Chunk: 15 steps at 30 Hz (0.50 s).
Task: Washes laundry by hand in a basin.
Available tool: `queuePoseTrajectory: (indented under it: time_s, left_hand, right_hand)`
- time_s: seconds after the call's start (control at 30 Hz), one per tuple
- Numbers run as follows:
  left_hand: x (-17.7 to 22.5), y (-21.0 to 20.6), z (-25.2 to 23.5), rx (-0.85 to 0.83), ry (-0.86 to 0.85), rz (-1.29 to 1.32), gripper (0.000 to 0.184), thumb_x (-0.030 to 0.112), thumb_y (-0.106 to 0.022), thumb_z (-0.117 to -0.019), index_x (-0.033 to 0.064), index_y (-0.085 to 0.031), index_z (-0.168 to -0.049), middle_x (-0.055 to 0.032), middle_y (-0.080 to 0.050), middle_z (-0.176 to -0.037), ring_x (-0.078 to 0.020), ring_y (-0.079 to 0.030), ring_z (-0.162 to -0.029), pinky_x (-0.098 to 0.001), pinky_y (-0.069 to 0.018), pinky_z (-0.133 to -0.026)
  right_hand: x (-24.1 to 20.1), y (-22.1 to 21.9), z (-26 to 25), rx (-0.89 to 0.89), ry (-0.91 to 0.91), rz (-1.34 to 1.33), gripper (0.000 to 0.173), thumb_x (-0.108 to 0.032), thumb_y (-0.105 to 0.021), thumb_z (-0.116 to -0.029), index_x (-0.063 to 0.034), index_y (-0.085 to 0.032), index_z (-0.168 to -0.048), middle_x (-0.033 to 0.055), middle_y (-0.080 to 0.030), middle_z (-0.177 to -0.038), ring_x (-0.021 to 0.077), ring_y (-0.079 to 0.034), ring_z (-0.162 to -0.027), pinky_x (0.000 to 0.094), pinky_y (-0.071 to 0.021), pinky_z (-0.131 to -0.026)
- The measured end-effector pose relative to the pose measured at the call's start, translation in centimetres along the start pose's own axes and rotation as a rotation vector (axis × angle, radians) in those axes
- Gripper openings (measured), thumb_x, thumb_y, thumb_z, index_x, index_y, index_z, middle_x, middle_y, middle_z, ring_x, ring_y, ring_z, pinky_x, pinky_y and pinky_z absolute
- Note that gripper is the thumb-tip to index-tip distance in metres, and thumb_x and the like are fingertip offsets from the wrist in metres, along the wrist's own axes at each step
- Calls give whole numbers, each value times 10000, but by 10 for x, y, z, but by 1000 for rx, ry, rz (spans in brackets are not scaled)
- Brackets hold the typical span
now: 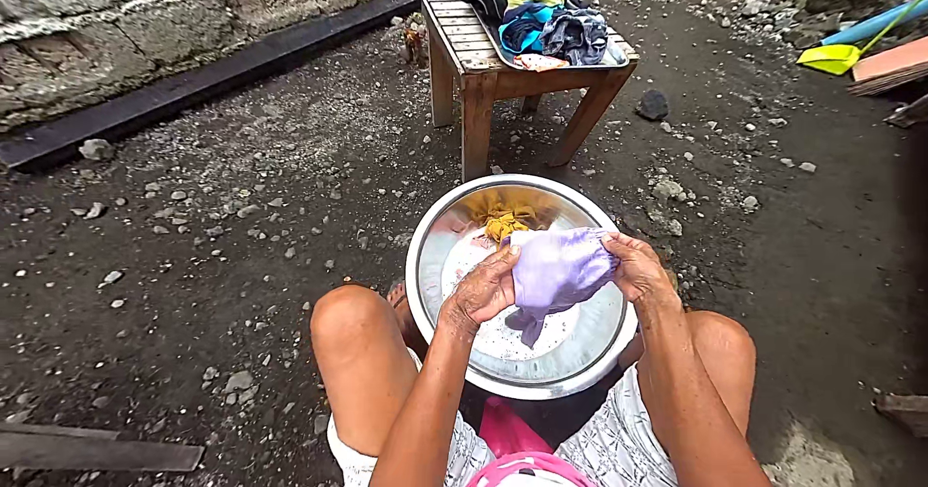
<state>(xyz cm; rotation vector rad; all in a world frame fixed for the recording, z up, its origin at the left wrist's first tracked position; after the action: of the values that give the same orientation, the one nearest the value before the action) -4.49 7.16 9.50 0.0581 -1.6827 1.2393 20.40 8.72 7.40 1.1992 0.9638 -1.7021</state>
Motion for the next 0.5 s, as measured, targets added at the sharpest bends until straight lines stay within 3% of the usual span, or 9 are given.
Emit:
queuePoseTrajectory:
  time_s: [0.07, 0.17, 0.23, 0.3, 0.37, 0.43, 0.5]
  left_hand:
    - [-2, -3, 10, 92, -9, 34, 400, 300, -248, -1127, 101, -490, -1376, -97, -680, -1199, -205, -675, -1101, -403, -554, -980]
    - [-21, 0, 24, 289, -13, 124, 441, 331, -230, -1129, 89, -407, -1452, -126, -646, -1256, -231, -647, -1149, -438, -535, -1002]
    - [-49, 4, 34, 513, 17, 192, 464, 340, -230, -1133, 82, -352, -1499, -140, -619, -1298, -239, -632, -1168, -444, -529, -1001]
    - [-86, 18, 42, 749, 46, 212, 483, 331, -226, -1137, 59, -336, -1521, -174, -565, -1361, -260, -590, -1211, -461, -502, -1019]
    - [-117, 40, 48, 953, 75, 192, 501, 321, -225, -1140, 27, -327, -1532, -219, -482, -1454, -298, -515, -1304, -490, -443, -1081]
    - [-133, 64, 52, 1107, 92, 179, 535, 342, -226, -1140, 11, -311, -1551, -243, -403, -1535, -332, -433, -1397, -517, -378, -1141]
    - [-132, 82, 51, 1204, 72, 191, 548, 356, -222, -1139, -1, -320, -1544, -256, -398, -1533, -347, -424, -1400, -527, -375, -1137]
  right_hand:
    - [13, -11, 1, -30, -14, 208, 182, -116, -526, -1065, -5, -650, -1140, 83, -686, -903, 147, -677, -783, 340, -592, -709]
    - [51, -32, -11, -252, 9, 778, 360, -222, -505, -1073, 5, -616, -1329, 215, -683, -1177, 299, -661, -1090, 491, -521, -970]
    - [95, -46, -19, -441, -67, 1034, 409, -250, -484, -1083, 17, -590, -1374, 263, -669, -1234, 385, -645, -1156, 567, -468, -1038]
    - [140, -54, -17, -627, -250, 1106, 382, -254, -471, -1094, 5, -603, -1342, 243, -675, -1190, 352, -676, -1018, 537, -526, -908]
    - [177, -55, -12, -695, -462, 1109, 368, -289, -463, -1104, -38, -602, -1335, 193, -680, -1174, 297, -669, -912, 488, -528, -782]
    - [211, -52, -20, -670, -533, 1130, 357, -289, -461, -1106, -59, -594, -1345, 167, -679, -1191, 270, -672, -892, 461, -533, -762]
    - [243, -39, -32, -599, -534, 1110, 347, -271, -475, -1099, -60, -602, -1343, 171, -677, -1206, 277, -675, -908, 467, -535, -773]
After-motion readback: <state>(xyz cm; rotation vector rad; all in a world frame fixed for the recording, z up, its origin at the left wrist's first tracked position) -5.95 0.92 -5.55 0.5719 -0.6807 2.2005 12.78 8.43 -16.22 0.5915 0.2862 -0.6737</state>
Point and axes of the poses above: each hand's wrist, its own z-axis away from the middle knuckle, its own y-axis out of the back of the hand, x = y × z, the point moved 6 cm from there along -z, towards the middle knuckle
